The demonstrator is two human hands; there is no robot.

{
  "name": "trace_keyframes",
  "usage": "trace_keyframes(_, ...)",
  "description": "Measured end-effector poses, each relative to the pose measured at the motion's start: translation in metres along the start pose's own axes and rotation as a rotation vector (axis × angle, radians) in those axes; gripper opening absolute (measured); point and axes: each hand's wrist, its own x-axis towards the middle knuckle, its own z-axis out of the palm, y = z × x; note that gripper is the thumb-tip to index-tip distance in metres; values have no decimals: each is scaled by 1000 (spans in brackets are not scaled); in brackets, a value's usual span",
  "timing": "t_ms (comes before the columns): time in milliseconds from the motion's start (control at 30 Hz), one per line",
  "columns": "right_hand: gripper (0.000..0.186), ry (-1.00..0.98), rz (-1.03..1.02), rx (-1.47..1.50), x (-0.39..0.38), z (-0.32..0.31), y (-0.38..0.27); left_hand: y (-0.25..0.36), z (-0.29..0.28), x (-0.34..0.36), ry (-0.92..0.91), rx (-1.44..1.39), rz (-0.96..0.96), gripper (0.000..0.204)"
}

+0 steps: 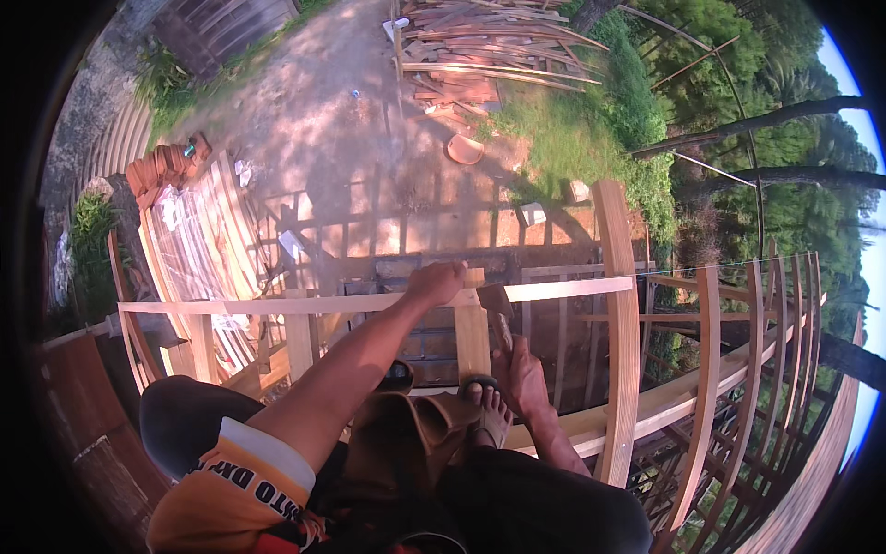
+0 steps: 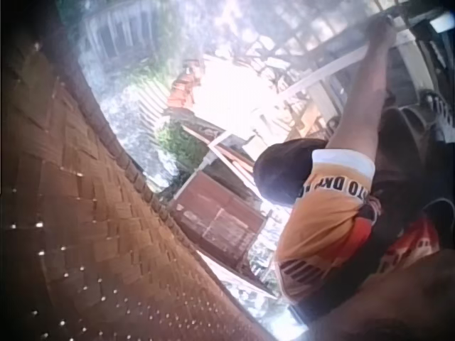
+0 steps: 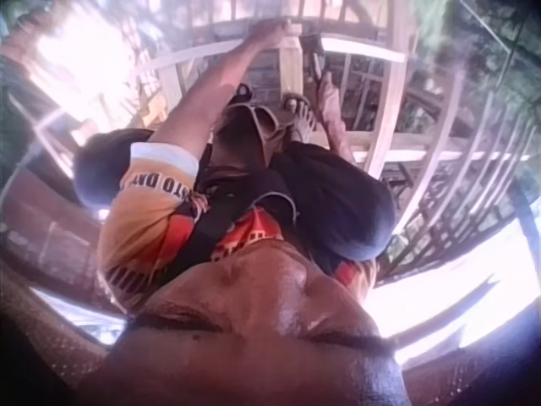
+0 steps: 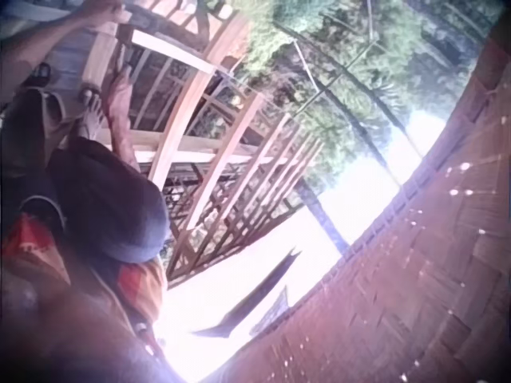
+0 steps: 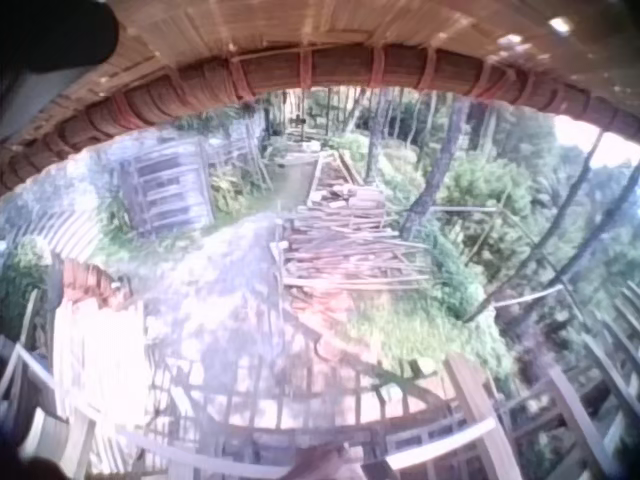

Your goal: The person saws a piece of lumber while balanced on a wooden roof frame, then uses a hammer to drive a nail into a wooden slat.

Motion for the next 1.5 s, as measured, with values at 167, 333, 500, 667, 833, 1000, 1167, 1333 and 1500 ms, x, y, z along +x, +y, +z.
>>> trace_keyframes(167,35,-35,-15,-35,2,7,1,-9,11,6,66,-28,127,55)
trace_keyframes(333,33,-42,-2,-54,9,7,-5,-6,5,-4,122,-9,176,57)
trace_keyframes(500,34,-109,47,-85,17,9,1,4,-2,-9,122,-47,172,54)
trace_keyframes(667,37,10,-120,-8,20,-9,-25,-12,12,-1,261,-61,244,50)
trace_keyframes(833,36,133,-466,492,11,-32,-35,-9,14,2,186,-22,148,47)
trace_keyframes(1000,29,-137,-62,-24,19,8,15,-3,15,1,289,-38,299,50)
trace_keyframes(1167,41,353,-457,386,18,-62,-72,-7,6,-3,200,-40,172,52)
trace_keyframes(1333,44,411,-653,636,10,-35,-50,-4,11,1,188,-75,62,51)
trace_keyframes(1500,29,-92,-97,7,28,-20,-13,-17,18,2,265,-56,258,50)
